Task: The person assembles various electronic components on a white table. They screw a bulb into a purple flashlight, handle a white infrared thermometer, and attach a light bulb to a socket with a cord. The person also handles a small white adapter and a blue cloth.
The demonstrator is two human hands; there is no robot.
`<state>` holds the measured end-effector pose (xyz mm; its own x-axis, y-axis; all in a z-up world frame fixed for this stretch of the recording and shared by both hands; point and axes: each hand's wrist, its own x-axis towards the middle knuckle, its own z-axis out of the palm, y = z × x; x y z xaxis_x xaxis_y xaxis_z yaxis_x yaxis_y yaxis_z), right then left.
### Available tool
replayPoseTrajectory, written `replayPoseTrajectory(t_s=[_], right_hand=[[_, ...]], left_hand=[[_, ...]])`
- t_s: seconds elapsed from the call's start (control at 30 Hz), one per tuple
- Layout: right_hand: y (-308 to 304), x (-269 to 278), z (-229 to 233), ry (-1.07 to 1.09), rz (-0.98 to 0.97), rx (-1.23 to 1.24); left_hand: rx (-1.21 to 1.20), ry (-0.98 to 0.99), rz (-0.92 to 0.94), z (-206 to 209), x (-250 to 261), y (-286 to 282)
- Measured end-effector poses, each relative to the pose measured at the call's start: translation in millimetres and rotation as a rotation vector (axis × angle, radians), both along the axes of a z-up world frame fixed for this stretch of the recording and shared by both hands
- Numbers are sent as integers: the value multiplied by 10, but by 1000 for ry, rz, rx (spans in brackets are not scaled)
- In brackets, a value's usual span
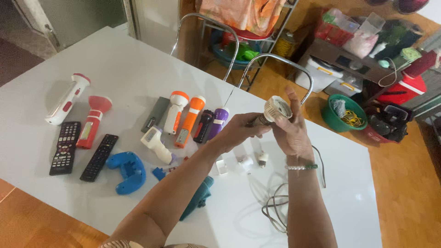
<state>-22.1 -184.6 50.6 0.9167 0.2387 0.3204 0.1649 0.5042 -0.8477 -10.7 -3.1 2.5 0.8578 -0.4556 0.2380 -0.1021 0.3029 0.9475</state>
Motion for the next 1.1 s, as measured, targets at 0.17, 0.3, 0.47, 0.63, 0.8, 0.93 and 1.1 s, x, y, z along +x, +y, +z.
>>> replayPoseTrajectory(t_s=[0.17,0.3,0.47,0.63,0.8,0.93,1.1], right_hand=[[-64,-143,129,63,70,56],[-138,-128,58,45,19,41],[-232,-101,-111,-28,-37,9],[-372,-188,-128,-11,-47,-60],[-485,-358,-52,23,101,68],[-445,-381,-70,26,43,45],[-331,-356,-125,-60,-3,81]], left_hand=[[19,12,-12,81,-43,-16],[35,-14,-1,30,-81,-95],[-16,-20,24,-49,-165,-262],[20,13,10,-61,-268,-354],[-24,60,-56,-98,-333,-438],[-25,43,-8,-111,-445,-450],[-1,-38,124,-51,-523,-476]])
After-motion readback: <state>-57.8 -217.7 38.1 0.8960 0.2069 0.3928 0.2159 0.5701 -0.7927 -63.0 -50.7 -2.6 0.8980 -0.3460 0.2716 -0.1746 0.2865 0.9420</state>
